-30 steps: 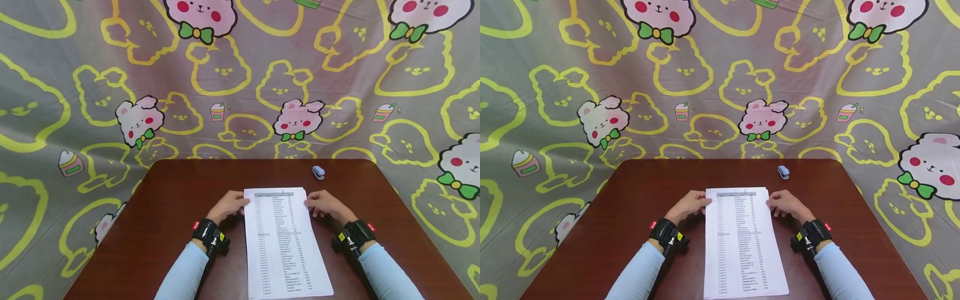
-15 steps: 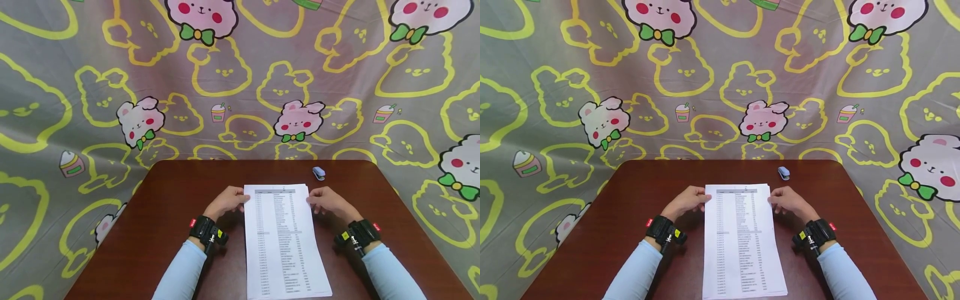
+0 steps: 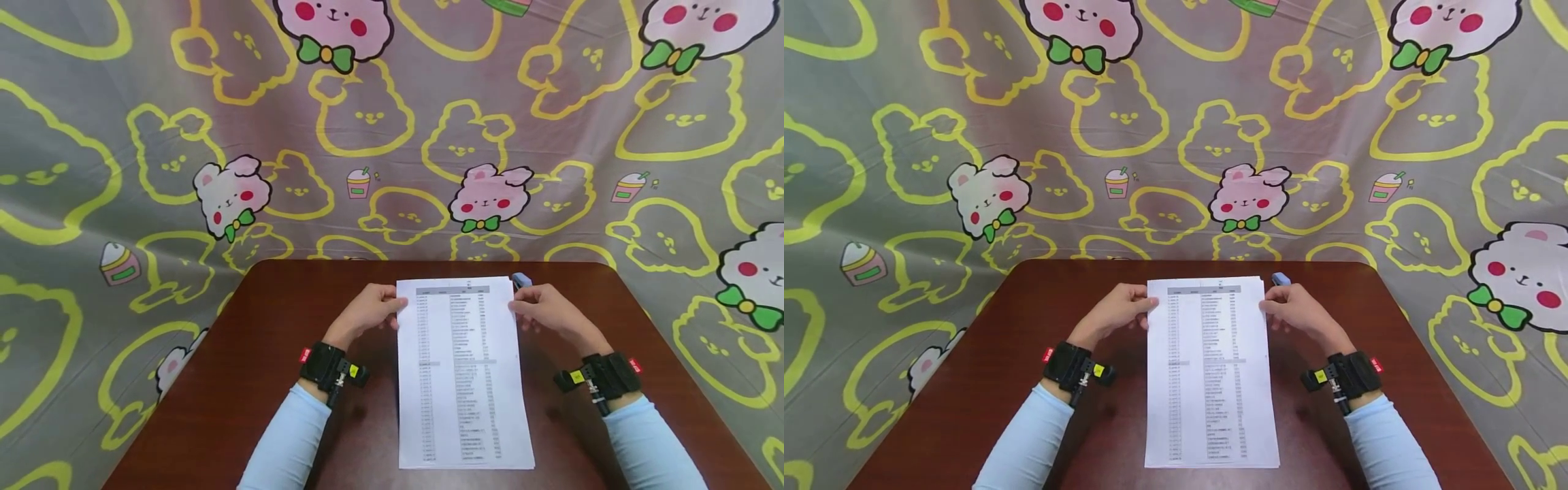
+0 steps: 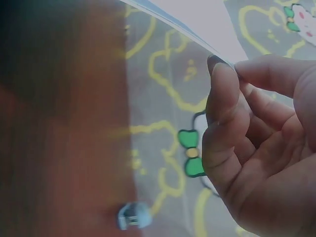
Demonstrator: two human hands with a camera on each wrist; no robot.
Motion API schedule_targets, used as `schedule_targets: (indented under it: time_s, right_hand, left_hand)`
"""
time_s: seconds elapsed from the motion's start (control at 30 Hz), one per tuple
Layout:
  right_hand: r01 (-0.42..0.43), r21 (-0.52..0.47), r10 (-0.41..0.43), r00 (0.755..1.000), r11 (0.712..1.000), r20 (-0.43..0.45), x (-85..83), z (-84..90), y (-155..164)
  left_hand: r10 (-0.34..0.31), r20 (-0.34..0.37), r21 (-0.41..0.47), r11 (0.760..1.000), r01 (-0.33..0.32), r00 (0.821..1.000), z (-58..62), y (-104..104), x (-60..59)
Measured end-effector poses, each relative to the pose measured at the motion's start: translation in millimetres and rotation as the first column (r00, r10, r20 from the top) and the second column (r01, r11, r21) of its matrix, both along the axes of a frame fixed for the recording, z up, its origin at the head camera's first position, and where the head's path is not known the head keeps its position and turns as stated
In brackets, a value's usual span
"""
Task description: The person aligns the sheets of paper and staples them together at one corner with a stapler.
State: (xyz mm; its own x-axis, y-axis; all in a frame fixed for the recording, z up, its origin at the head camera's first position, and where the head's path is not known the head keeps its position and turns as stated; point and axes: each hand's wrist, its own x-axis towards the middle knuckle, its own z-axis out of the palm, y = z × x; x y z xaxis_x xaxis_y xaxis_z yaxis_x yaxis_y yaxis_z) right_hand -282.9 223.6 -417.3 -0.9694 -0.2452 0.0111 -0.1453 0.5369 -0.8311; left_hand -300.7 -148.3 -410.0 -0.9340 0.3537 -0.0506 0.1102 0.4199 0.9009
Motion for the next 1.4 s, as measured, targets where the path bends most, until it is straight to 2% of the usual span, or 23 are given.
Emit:
schedule_targets:
  time_s: [0.23,0.37,0.73,1.0,1.3,1.4]
  right_hand:
    - [0.011,0.003,-0.011,0.994,1.0,-0.108,10.8,27.0,-1]
    - [0.025,0.001,-0.025,0.99,1.0,-0.141,18.1,42.3,-3]
    - [0.013,-0.036,-0.02,0.977,0.999,-0.211,30.9,67.2,-8]
    - [0.009,-0.06,-0.025,0.962,0.998,-0.271,37.0,76.1,-9]
    - [0.031,-0.079,-0.06,0.914,0.996,-0.402,43.1,79.9,-11]
    - [0.034,-0.102,-0.073,0.908,0.994,-0.413,44.1,79.4,-10]
  left_hand:
    - [-0.003,-0.068,0.002,1.0,0.003,0.998,28.7,1,3.4]
    - [-0.004,-0.116,0.001,1.0,0.004,0.993,44.0,0,8.3]
    - [-0.003,-0.221,-0.029,1.0,-0.004,0.975,72.4,-1,24.4]
    - [0.011,-0.275,-0.023,1.0,-0.018,0.962,84.7,1,32.3]
    - [-0.004,-0.354,-0.033,0.999,-0.009,0.935,91.6,3,33.8]
    - [-0.004,-0.376,-0.034,0.999,-0.01,0.927,94.4,4,35.4]
